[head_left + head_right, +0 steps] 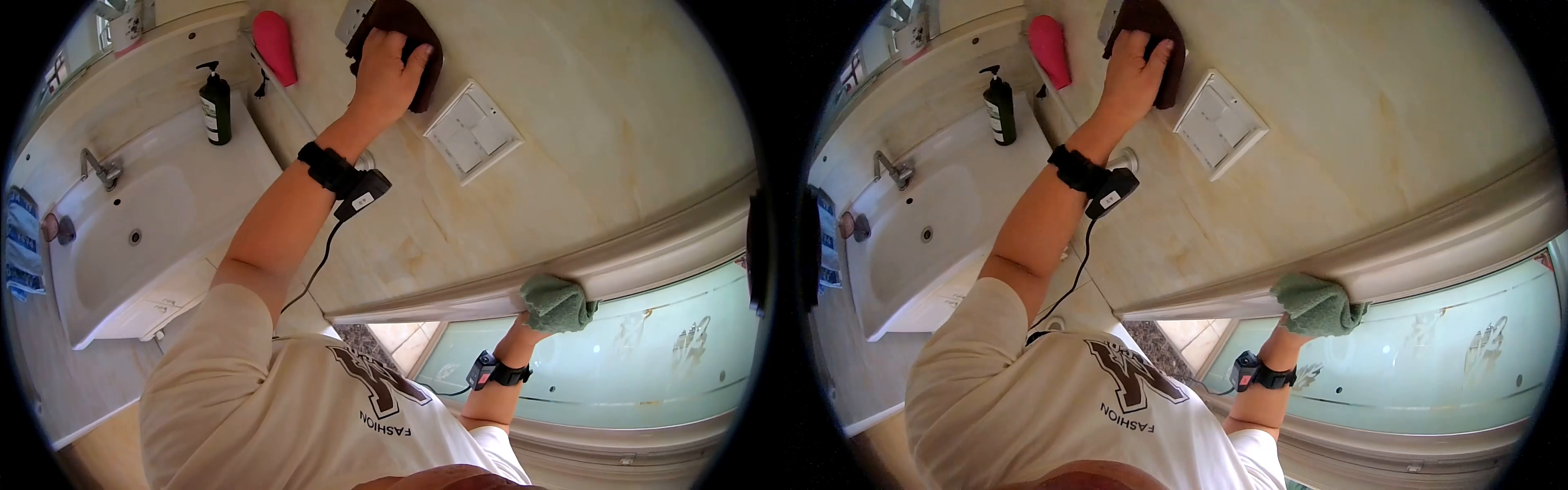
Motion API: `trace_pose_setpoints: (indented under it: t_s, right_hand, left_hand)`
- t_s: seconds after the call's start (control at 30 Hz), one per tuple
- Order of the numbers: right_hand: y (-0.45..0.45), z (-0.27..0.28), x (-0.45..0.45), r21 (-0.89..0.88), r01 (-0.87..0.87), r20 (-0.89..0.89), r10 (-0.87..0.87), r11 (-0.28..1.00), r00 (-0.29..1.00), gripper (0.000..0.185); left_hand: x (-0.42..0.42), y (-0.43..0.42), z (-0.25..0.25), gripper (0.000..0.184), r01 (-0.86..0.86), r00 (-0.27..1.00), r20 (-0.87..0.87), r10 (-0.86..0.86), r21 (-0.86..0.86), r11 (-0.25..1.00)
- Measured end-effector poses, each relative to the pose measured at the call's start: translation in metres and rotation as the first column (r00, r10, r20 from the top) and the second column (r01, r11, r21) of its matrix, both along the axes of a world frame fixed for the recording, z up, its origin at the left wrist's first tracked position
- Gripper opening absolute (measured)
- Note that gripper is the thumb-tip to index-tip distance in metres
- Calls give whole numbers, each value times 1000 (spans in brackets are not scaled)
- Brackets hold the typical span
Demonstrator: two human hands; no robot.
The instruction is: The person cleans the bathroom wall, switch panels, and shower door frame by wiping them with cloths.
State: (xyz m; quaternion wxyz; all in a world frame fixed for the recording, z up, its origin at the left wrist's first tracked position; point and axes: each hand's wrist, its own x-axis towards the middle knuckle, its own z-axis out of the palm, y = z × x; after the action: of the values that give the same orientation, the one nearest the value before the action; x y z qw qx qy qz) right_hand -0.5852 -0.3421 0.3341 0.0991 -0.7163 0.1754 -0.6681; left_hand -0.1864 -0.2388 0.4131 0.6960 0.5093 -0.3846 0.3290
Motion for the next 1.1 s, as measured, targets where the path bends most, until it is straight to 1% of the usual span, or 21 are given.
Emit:
trace_pose_setpoints:
  t_s: [0.03, 0.1, 0.17, 0.23, 0.3, 0.33, 0.4, 0.47, 0.53, 0.6, 0.67, 0.7, 0.73, 0.8, 0.83, 0.87, 0.93, 0.97, 1.0, 1.07, 1.1]
  right_hand:
    - [0, 1, -1, 30, -36, 24, 35, 999, 999, 65]
    - [1, 2, 1, 62, -75, 46, 72, 995, 996, 70]
    - [6, 1, 4, 174, -165, 175, 135, 971, 975, 71]
    - [11, 3, 8, 207, -183, 196, 143, 961, 970, 71]
    - [15, 9, 10, 234, -197, 216, 147, 952, 965, 71]
    - [16, 12, 13, 233, -197, 219, 146, 952, 965, 71]
    - [16, 14, 13, 232, -194, 221, 143, 953, 965, 70]
    - [14, 10, 12, 173, -174, 184, 142, 969, 973, 69]
    - [8, 3, 7, 199, -199, 220, 154, 959, 963, 70]
    - [8, 3, 6, 225, -224, 254, 164, 948, 953, 70]
    - [22, 17, 16, 196, -181, 221, 137, 964, 966, 72]
    - [20, 17, 16, 196, -181, 220, 137, 964, 966, 72]
    - [18, 17, 15, 147, -136, 167, 111, 980, 980, 73]
    - [14, 10, 8, 109, -85, 112, 73, 990, 991, 74]
    - [11, 4, 4, 128, -59, 79, 49, 990, 996, 74]
    - [8, 2, 1, 139, -45, 62, 37, 989, 997, 75]
    - [6, 3, 2, 136, -48, 77, 38, 989, 996, 74]
    - [7, 7, 4, 121, -67, 107, 54, 990, 993, 73]
    - [9, 11, 8, 125, -67, 103, 55, 990, 993, 73]
    - [18, 20, 15, 52, -49, 106, 44, 997, 993, 72]
    - [21, 24, 17, 56, -50, 101, 45, 997, 994, 72]
  left_hand:
    - [1, -2, 1, 31, 0, 1000, 0, 0, 0, 1000]
    - [3, -3, 3, 32, -142, 989, 43, 139, 99, 985]
    - [2, 1, 3, 33, -113, 994, 16, 112, 130, 985]
    - [0, 1, 6, 34, -80, 997, -9, 82, 156, 985]
    - [-5, -7, 11, 36, -251, 964, 133, 232, 152, 956]
    - [-14, -2, 20, 36, -250, 964, 131, 231, 149, 957]
    - [-45, 12, 32, 35, -35, 970, 239, -52, 345, 938]
    - [-80, 18, 28, 30, -44, 897, 436, -77, 260, 965]
    - [-106, 28, 25, 25, -49, 824, 550, -139, 314, 948]
    - [-113, 26, 17, 25, -69, 820, 563, -103, 275, 959]
    - [-103, 26, 20, 40, -44, 726, 673, -137, 245, 969]
    - [-93, 26, 24, 44, -170, 781, 623, -51, 291, 942]
    - [-79, 24, 33, 48, -185, 833, 553, -17, 308, 933]
    - [-51, 12, 40, 48, -134, 935, 350, 65, 176, 975]
    - [-56, 9, 37, 46, -120, 952, 289, 103, 42, 992]
    - [-64, 6, 35, 46, -116, 952, 289, 98, 47, 992]
    - [-91, 8, 36, 40, -266, 869, 489, 83, 318, 910]
    - [-111, 19, 42, 33, -217, 840, 539, -57, 430, 876]
    - [-127, 4, 30, 28, -96, 816, 578, -28, 184, 978]
    - [-141, 8, 10, 30, -40, 721, 685, -98, 183, 982]
    - [-147, 12, 2, 30, -41, 726, 681, -100, 187, 981]
